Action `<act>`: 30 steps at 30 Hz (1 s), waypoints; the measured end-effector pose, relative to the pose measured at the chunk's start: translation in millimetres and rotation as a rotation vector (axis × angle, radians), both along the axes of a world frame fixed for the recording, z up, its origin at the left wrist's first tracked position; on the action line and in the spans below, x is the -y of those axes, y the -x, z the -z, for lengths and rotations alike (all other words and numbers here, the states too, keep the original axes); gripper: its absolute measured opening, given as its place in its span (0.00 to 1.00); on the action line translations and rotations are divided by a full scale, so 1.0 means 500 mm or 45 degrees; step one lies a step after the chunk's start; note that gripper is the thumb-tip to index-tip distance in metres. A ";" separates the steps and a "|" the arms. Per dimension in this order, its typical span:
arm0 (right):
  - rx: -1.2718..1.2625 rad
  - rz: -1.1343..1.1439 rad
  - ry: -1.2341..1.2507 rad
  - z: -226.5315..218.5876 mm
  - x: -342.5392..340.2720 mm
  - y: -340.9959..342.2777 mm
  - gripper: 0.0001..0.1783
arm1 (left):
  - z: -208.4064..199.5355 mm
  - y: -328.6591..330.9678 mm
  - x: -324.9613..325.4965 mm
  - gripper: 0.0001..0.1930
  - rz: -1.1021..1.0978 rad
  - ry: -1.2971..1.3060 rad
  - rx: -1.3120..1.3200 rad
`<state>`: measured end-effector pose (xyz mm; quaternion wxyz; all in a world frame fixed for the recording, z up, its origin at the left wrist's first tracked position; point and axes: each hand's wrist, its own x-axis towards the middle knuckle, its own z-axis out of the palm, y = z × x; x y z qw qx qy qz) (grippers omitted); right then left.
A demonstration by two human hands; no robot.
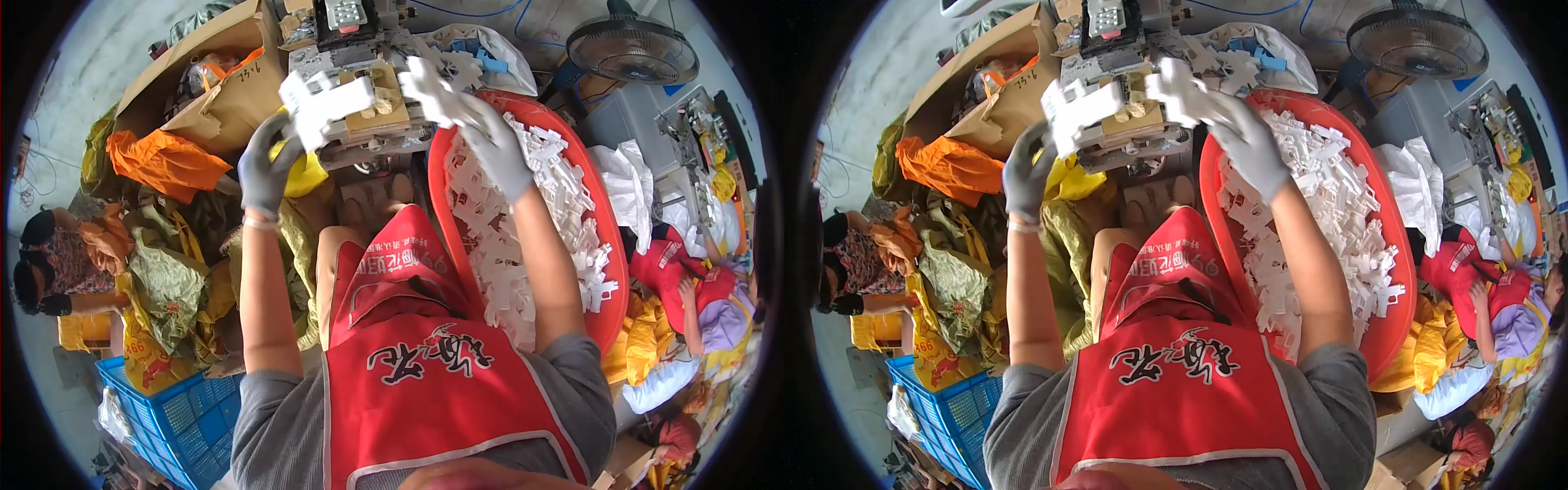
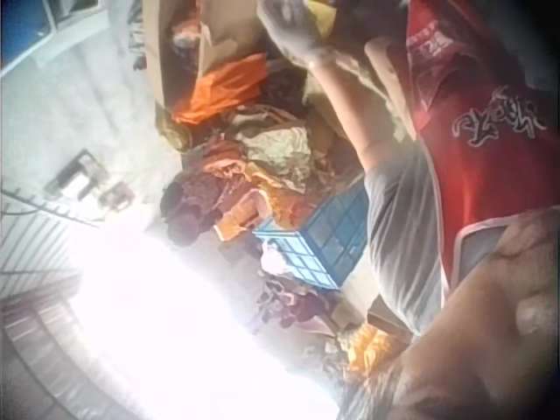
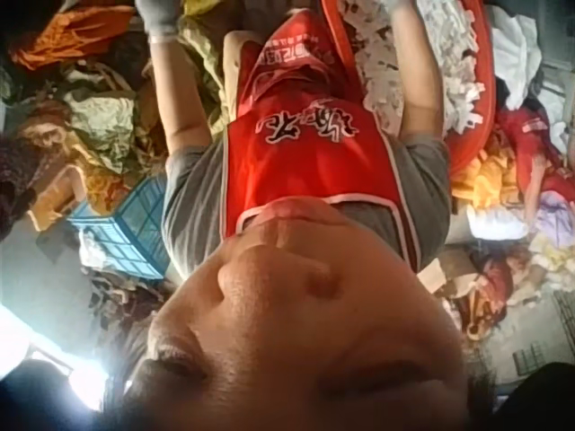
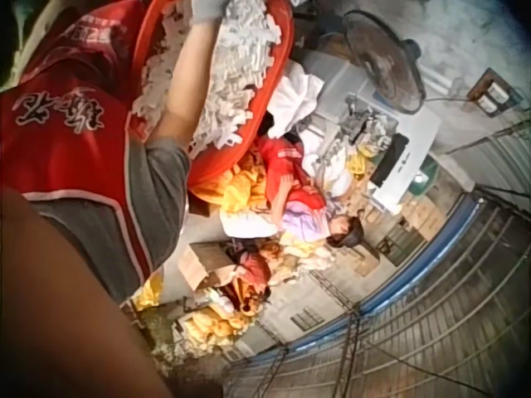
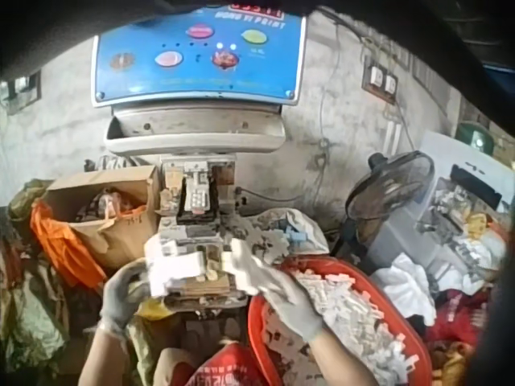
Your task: Assembling or sorting white plastic components using a machine in a manufacturing environment.
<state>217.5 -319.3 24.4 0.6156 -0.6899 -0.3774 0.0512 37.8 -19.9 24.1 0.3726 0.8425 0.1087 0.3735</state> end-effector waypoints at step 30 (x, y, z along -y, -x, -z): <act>0.053 0.105 1.626 0.541 0.255 0.054 0.24 | 0.415 0.409 0.011 0.17 -0.410 0.649 -0.816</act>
